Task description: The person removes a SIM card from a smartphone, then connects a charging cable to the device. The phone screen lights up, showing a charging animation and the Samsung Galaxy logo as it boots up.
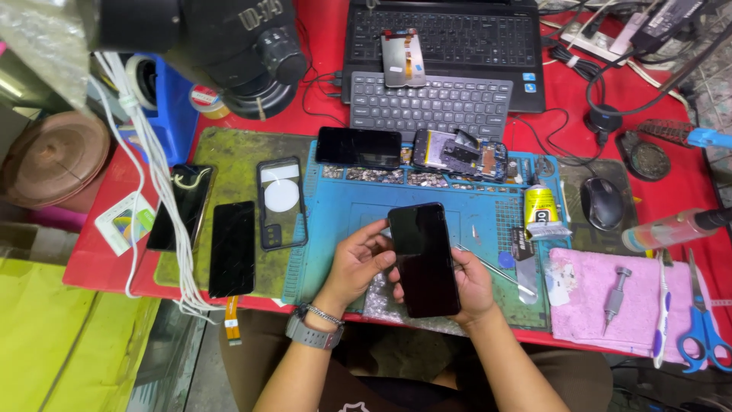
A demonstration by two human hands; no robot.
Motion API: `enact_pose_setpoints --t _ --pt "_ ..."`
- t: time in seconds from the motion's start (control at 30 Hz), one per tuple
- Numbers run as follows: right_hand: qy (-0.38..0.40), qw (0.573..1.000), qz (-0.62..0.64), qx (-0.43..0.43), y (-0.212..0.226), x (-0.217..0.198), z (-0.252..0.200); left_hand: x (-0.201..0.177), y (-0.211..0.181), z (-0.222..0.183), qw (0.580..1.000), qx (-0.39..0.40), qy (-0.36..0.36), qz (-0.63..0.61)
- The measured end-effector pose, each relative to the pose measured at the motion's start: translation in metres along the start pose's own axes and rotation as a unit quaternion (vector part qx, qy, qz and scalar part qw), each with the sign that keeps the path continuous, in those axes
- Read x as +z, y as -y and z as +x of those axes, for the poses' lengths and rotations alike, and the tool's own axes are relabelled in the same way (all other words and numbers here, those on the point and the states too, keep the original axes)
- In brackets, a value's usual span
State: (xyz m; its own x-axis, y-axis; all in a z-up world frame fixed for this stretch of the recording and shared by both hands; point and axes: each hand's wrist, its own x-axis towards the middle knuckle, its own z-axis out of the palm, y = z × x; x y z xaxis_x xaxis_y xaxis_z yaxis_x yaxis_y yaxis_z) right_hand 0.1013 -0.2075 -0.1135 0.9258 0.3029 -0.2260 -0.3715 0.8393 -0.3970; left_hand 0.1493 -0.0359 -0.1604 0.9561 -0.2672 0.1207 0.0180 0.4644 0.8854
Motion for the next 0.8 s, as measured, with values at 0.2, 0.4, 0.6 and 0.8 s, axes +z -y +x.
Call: enact_pose_setpoints --t 0.2,0.4,0.6,0.8 --pt "0.091 0.991 -0.012 0.100 -0.011 -0.002 0.008 -0.004 0.039 0.014 0.994 0.060 -0.067 0.062" --pt "0.167 0.975 -0.009 0.148 0.013 -0.017 0.006 0.008 -0.020 0.023 0.972 0.062 -0.087 0.210" --pt "0.232 0.961 0.011 0.149 0.014 -0.029 0.008 -0.022 -0.091 -0.033 0.852 0.234 -0.116 0.454" --pt "0.219 0.972 -0.003 0.085 0.016 -0.034 0.011 -0.149 -0.106 -0.152 0.725 0.238 -0.453 0.462"
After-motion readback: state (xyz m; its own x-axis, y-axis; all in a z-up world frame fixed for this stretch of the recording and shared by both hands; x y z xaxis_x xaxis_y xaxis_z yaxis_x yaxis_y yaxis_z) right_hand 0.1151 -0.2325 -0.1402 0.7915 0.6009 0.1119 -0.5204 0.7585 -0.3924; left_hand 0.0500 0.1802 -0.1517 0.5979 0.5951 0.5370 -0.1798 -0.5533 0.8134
